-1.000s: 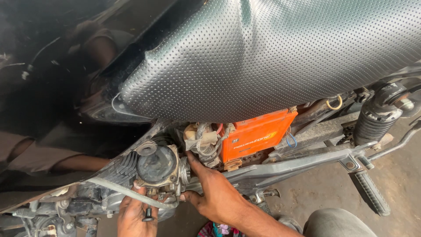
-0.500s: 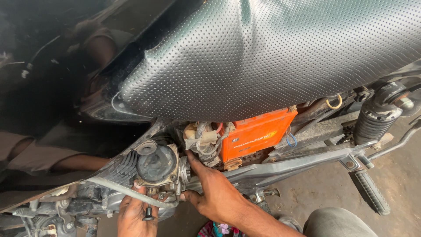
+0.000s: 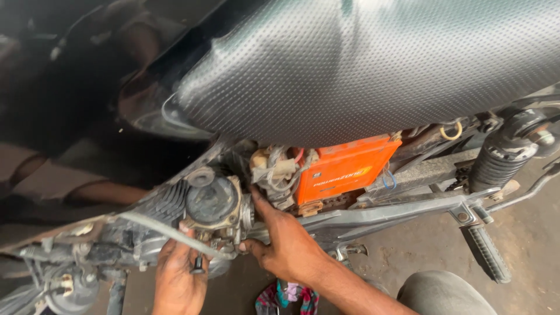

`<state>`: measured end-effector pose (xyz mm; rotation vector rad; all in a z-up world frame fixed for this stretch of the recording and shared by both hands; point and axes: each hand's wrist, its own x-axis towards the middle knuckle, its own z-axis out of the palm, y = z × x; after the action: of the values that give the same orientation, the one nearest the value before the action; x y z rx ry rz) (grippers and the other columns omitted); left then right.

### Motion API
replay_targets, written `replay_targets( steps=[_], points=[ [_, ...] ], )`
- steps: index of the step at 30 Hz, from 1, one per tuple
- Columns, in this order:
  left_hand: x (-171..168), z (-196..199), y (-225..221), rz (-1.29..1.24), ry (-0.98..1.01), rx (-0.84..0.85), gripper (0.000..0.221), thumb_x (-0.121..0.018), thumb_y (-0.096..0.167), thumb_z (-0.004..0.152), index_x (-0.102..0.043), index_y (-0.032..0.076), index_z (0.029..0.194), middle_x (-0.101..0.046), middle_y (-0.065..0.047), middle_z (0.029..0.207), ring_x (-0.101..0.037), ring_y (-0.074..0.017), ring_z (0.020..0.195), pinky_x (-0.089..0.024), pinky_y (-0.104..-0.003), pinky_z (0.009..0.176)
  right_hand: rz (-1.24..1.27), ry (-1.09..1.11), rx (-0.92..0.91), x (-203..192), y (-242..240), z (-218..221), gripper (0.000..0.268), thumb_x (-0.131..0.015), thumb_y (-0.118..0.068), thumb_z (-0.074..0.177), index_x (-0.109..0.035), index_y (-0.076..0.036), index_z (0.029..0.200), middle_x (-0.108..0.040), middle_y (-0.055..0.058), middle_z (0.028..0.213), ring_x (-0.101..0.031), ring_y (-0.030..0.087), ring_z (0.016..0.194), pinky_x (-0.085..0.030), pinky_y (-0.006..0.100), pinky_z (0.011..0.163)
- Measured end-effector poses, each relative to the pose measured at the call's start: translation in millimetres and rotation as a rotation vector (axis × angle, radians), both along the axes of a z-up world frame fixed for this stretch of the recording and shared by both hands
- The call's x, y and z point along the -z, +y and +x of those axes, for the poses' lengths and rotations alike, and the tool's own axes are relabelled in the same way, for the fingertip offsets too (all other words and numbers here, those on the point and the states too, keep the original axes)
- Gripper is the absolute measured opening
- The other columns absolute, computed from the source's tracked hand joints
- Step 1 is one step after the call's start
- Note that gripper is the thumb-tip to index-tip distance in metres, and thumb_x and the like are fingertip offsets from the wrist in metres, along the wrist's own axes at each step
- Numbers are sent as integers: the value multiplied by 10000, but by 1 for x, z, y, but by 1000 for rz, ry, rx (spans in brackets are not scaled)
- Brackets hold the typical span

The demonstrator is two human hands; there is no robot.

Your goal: The person handles a motorcycle carburetor by hand, connecting a tube and positioning the component against the engine block.

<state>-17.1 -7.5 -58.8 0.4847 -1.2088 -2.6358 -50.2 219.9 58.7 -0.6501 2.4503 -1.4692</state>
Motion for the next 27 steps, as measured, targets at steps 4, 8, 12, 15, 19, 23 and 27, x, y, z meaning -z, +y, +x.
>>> replay_targets(
  steps=[4,8,12,15,19,23,27],
  points=[
    [-25,4,10,-26,5,32,195,-639,266,1045,-654,72,1026,-612,28,842,-545,-87,743,-466,-292,693,-69,144,9,7,0,2,956,-783,-105,805,-234,67,1568,-514,325,1471,-457,371,1449,-376,403,1168],
    [-45,6,18,-83,-87,18,237,-640,337,970,-650,100,965,-619,32,815,-549,-93,745,-450,-295,684,-69,74,1,10,-3,2,962,-780,-123,807,-222,52,1570,-499,301,1487,-456,352,1449,-373,391,1164],
    [-47,6,18,-77,-59,25,263,-684,359,990,-666,97,976,-567,32,782,-510,-108,729,-428,-308,677,-49,82,2,8,-4,3,966,-791,-128,810,-215,46,1567,-495,288,1495,-447,349,1447,-370,398,1155],
    [-49,7,17,-105,-68,49,294,-647,385,965,-657,91,940,-631,12,815,-545,-115,753,-423,-306,669,-38,38,4,5,-5,4,974,-780,-122,809,-198,23,1577,-523,268,1478,-475,327,1433,-384,394,1145],
    [-50,8,16,-89,-74,43,289,-664,377,977,-657,90,950,-604,23,806,-524,-112,761,-430,-312,676,-27,10,0,2,-7,4,981,-774,-109,807,-182,6,1581,-541,250,1468,-502,311,1416,-403,390,1134],
    [-51,7,16,-99,-63,53,295,-664,371,977,-673,76,981,-613,19,828,-518,-112,765,-431,-312,678,-26,4,-1,3,-8,4,970,-767,-98,817,-179,6,1581,-544,242,1469,-504,304,1416,-404,388,1137],
    [-56,8,17,-104,-80,63,302,-652,371,962,-681,76,1019,-652,13,880,-538,-108,789,-431,-301,689,-25,17,-1,4,-8,5,966,-769,-102,820,-182,7,1580,-539,242,1475,-492,303,1426,-396,391,1144]
  ],
)
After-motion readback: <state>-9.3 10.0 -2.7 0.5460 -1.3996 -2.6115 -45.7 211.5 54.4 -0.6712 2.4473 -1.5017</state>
